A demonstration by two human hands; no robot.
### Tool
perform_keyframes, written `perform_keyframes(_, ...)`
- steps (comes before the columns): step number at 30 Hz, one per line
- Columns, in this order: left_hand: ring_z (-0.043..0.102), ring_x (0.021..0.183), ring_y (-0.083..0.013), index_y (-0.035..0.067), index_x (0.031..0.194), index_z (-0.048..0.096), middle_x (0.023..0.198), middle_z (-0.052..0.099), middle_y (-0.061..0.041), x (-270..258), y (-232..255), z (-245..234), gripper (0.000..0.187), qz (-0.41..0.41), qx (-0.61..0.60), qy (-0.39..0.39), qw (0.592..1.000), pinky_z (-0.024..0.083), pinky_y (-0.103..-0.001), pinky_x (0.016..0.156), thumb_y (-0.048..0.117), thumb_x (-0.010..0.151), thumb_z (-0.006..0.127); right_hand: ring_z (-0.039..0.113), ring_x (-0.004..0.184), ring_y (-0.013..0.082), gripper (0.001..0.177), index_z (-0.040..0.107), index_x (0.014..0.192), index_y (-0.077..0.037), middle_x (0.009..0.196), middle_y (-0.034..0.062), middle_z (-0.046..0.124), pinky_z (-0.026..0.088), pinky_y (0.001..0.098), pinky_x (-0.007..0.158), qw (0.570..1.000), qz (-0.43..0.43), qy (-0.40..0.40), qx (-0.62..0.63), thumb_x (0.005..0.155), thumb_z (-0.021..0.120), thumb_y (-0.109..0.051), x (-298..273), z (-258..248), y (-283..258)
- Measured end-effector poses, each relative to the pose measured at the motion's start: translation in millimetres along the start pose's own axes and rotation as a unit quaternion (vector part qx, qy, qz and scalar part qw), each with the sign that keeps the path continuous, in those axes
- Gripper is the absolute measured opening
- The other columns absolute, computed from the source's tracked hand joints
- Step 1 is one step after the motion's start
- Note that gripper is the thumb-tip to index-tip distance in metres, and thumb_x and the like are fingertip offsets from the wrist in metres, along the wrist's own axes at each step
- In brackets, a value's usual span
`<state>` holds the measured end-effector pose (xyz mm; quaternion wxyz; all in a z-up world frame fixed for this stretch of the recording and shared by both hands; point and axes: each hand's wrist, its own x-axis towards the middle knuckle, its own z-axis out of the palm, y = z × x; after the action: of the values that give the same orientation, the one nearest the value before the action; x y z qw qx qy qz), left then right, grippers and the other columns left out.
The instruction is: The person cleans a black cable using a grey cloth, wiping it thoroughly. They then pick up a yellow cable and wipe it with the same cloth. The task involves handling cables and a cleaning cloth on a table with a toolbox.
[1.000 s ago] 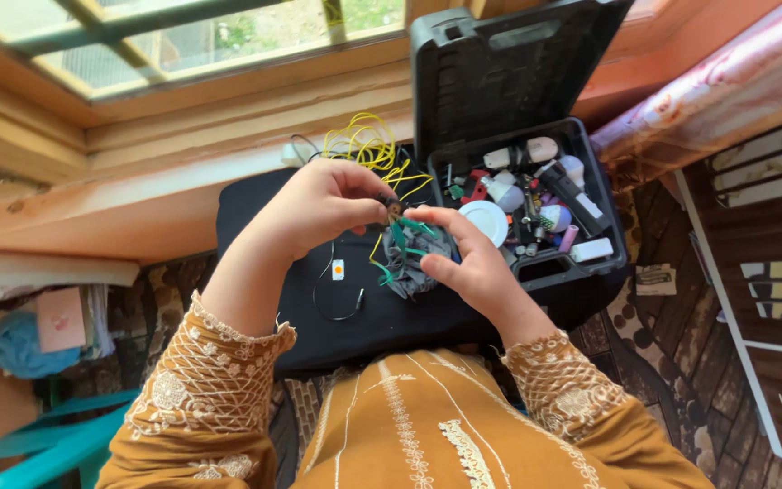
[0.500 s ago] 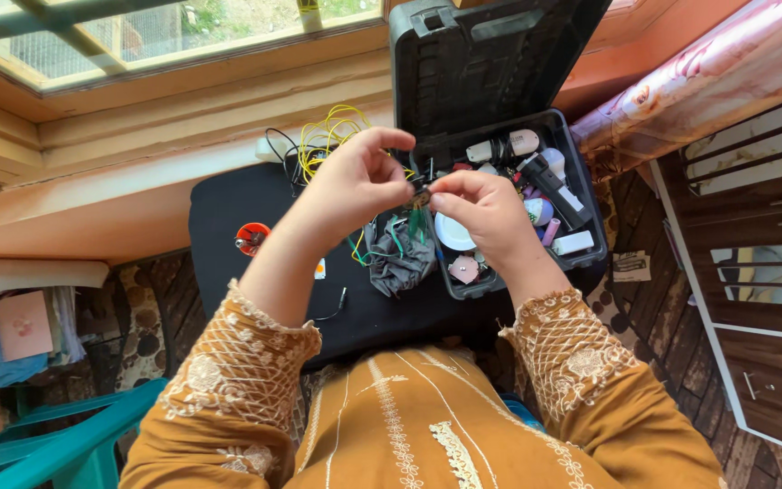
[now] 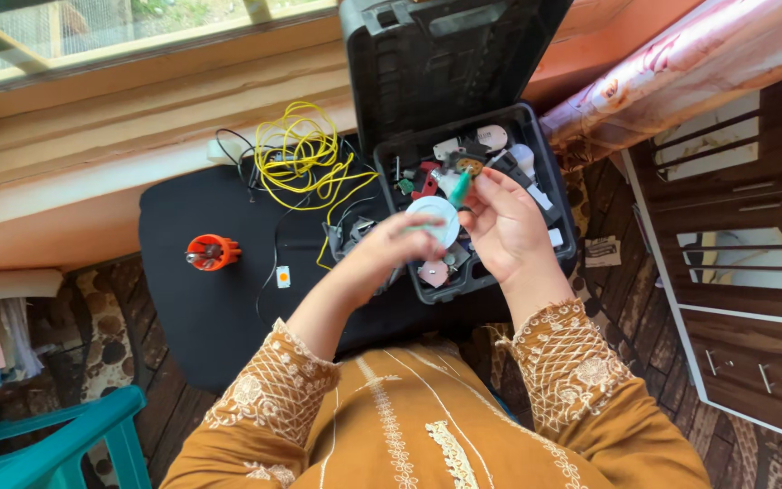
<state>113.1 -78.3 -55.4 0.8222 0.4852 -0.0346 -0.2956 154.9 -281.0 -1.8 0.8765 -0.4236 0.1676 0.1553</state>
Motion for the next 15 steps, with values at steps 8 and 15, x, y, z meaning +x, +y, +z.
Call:
perform_keyframes(8, 0.064, 0.082, -0.0163, 0.003, 0.093, 0.068, 0.086, 0.070, -0.006, 19.1, -57.2, 32.7, 0.030, -0.016, 0.129, 0.101, 0.986, 0.051, -0.032, 0.076, 0.029, 0.105, 0.059, 0.069, 0.086, 0.0195, 0.008, 0.066, 0.104, -0.008, 0.088, 0.0052, 0.070, 0.056, 0.0392, 0.080, 0.992, 0.065, 0.067, 0.089, 0.100, 0.063, -0.015, 18.8, -63.4, 20.3)
perform_keyframes(15, 0.066, 0.089, -0.0392, 0.003, 0.088, 0.067, 0.088, 0.069, -0.018, 40.2, -20.0, 35.5, 0.023, 0.054, 0.520, 0.185, 0.832, 0.052, -0.047, 0.078, 0.024, 0.096, 0.065, 0.067, 0.085, 0.0216, 0.007, 0.065, 0.102, -0.010, 0.090, 0.0048, 0.066, 0.057, 0.0424, 0.081, 0.976, 0.114, 0.179, 0.043, 0.097, 0.064, -0.014, 44.3, -132.0, 52.6)
